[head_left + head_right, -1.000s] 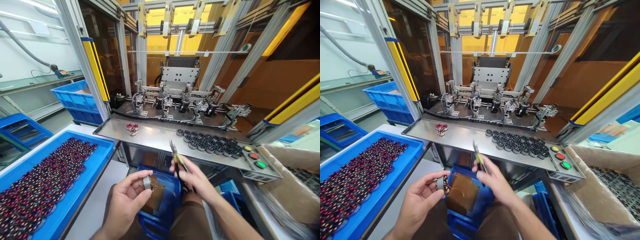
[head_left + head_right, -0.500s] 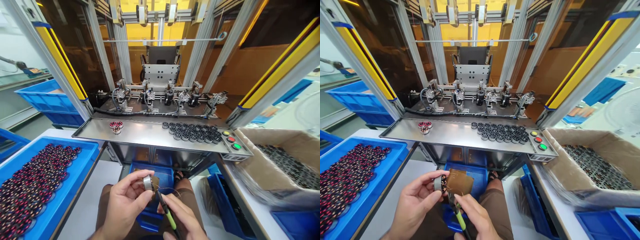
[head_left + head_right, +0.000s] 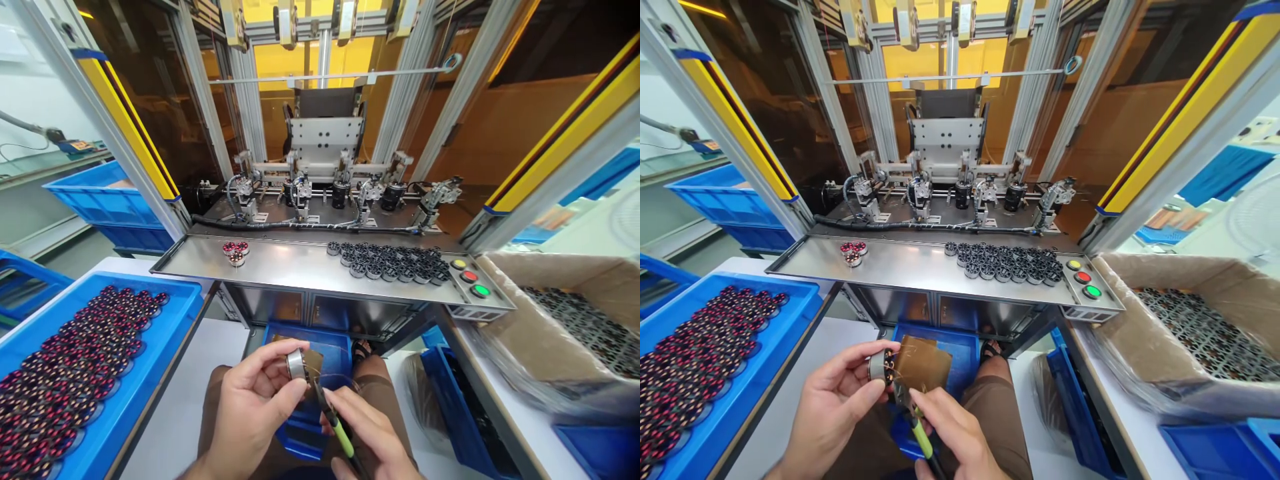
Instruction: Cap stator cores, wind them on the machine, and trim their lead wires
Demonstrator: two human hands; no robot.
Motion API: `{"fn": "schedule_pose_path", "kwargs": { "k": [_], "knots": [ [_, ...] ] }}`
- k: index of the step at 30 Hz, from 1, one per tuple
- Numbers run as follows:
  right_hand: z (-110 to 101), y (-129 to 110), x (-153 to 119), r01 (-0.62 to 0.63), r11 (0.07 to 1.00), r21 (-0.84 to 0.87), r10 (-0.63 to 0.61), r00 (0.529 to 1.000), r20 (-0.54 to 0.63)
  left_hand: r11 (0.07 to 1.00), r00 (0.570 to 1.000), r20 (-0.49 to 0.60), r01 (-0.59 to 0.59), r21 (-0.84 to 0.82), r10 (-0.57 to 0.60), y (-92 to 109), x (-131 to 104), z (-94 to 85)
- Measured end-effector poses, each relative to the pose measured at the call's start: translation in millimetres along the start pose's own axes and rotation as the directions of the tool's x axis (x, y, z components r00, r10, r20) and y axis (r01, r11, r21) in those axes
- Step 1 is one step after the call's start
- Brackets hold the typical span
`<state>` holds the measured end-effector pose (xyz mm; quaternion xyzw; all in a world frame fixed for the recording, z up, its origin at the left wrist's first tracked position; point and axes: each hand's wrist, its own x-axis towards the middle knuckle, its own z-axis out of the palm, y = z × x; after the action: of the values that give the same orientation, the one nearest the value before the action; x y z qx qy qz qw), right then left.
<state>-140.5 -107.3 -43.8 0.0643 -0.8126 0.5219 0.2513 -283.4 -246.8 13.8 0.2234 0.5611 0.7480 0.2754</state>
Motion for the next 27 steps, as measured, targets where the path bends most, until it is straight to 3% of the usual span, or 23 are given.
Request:
{"fn": "schedule_pose_path", "kwargs": {
  "k": [11,19,27],
  "knots": [
    [1.7,4.9,-7.3,0.051,0.978,-0.204,-0.067,0.995,-0.076,0.999,0.999,0.004,-0.042,0.030,0.042,-5.2,-2.1,-1.3],
    [3.3,9.7,-6.6,0.063,0.998,-0.006,-0.063,0.998,0.005,0.977,0.978,0.034,-0.209,0.040,0.208,-12.8,-3.1,-5.7],
    [-0.6,7.1,-2.3,0.022,1.000,-0.006,-0.022,0.999,0.031,0.937,0.943,0.073,-0.330,0.118,0.323,-6.7,-3.7,-0.2]
  ]
}}
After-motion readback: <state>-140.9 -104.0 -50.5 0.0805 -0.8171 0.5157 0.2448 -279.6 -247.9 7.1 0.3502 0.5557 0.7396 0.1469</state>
